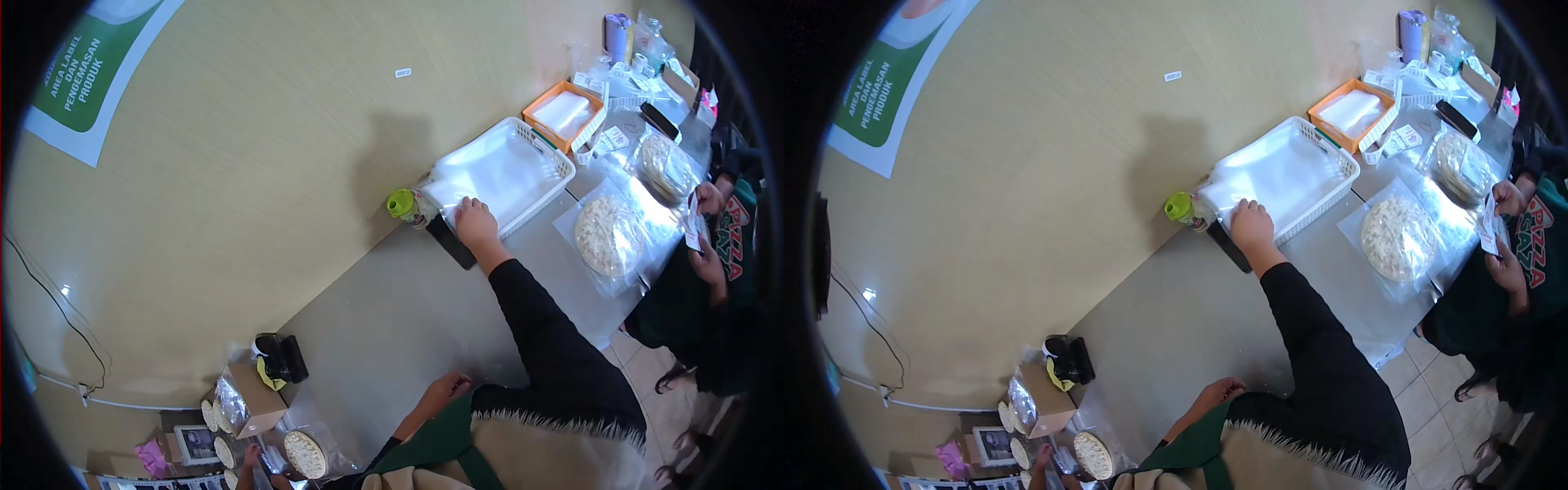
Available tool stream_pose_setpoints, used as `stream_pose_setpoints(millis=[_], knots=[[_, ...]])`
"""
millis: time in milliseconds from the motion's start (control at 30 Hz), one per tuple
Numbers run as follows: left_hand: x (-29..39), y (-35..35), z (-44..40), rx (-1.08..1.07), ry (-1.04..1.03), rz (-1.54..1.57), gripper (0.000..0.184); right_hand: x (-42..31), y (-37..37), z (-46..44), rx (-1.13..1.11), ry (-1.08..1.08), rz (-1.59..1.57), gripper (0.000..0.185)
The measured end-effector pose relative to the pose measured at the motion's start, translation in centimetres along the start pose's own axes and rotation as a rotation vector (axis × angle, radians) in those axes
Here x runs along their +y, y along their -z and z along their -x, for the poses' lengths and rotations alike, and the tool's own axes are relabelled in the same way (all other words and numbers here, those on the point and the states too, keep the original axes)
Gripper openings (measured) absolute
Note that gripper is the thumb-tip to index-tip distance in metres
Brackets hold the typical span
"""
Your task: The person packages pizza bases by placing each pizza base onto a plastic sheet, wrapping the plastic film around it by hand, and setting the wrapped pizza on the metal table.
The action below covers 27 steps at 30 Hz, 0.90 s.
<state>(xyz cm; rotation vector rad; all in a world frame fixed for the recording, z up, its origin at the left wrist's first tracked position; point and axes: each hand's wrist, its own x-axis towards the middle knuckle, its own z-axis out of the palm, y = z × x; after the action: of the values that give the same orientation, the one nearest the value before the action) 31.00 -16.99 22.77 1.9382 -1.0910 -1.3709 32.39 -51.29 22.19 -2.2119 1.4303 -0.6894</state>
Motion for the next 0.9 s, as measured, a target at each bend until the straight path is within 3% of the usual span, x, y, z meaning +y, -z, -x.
stream_pose_setpoints(millis=[233, 400, 567, 700, 900], knots=[[3.1, 0.0, 0.0, -0.028, 0.019, -0.071, 0.023, 1.8, 2.1, -0.5, -0.206, 0.038, 0.116, 0.026], [3.9, -0.5, 0.4, -0.01, -0.026, -0.096, 0.025, 0.2, 5.0, -0.1, -0.28, 0.013, -0.015, 0.032], [5.1, -0.3, 1.3, 0.023, -0.02, -0.118, 0.027, -0.8, 2.7, 1.9, -0.203, 0.171, 0.032, 0.021], [4.7, -0.7, 2.3, 0.052, -0.036, -0.159, 0.027, 0.2, 3.4, 2.2, -0.147, 0.136, -0.041, 0.015], [3.6, -1.5, 3.5, 0.146, -0.093, -0.179, 0.026, 1.7, 4.5, 1.9, -0.13, 0.365, -0.096, 0.012]])
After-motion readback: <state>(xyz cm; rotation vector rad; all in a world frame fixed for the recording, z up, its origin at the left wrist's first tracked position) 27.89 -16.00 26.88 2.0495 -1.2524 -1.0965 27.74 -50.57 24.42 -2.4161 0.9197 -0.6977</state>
